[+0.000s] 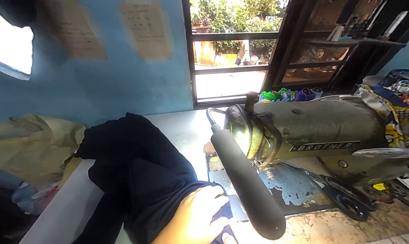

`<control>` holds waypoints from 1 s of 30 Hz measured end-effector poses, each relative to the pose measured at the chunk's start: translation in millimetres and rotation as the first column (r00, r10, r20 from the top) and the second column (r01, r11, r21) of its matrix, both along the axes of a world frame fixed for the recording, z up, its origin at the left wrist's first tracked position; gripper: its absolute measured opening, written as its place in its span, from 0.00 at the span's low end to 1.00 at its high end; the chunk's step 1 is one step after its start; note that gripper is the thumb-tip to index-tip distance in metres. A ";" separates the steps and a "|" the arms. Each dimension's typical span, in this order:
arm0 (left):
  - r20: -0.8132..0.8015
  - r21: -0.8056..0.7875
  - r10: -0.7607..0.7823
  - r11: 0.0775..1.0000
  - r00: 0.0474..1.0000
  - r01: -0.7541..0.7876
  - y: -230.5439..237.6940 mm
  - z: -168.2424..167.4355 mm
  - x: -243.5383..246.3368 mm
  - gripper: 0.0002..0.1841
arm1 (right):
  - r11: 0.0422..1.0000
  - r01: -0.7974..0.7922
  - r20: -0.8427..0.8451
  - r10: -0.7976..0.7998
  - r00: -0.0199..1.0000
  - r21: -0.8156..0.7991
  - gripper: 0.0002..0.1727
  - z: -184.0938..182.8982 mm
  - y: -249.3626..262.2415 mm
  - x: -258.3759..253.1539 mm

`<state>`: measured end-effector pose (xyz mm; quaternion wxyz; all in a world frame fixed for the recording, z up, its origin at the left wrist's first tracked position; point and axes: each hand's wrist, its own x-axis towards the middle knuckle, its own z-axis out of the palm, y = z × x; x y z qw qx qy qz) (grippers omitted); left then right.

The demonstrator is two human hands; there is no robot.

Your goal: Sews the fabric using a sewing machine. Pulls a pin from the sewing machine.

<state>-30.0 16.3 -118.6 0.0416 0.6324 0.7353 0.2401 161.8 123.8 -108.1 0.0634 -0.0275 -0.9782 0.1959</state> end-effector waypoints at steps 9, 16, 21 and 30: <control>0.066 0.040 0.042 0.998 0.997 -0.045 -2.4 -5.1 6.5 0.20 | 0.987 -0.015 -0.066 0.004 0.998 -0.163 0.15 32.9 63.9 -16.9; 0.102 0.042 0.065 0.997 0.993 -0.069 10.5 -5.2 7.2 0.22 | 0.961 0.222 -0.191 -0.251 0.949 -0.164 0.20 -6.1 121.1 -76.6; 0.092 0.044 0.069 0.996 0.993 -0.073 23.4 -4.5 7.2 0.23 | 0.977 0.193 -0.204 -0.172 0.964 0.088 0.14 -1.9 125.2 -75.3; 0.260 0.154 0.083 0.980 0.962 -0.126 35.1 -5.7 4.2 0.34 | 0.948 -0.182 -0.191 0.235 0.953 0.262 0.12 0.4 113.4 -44.1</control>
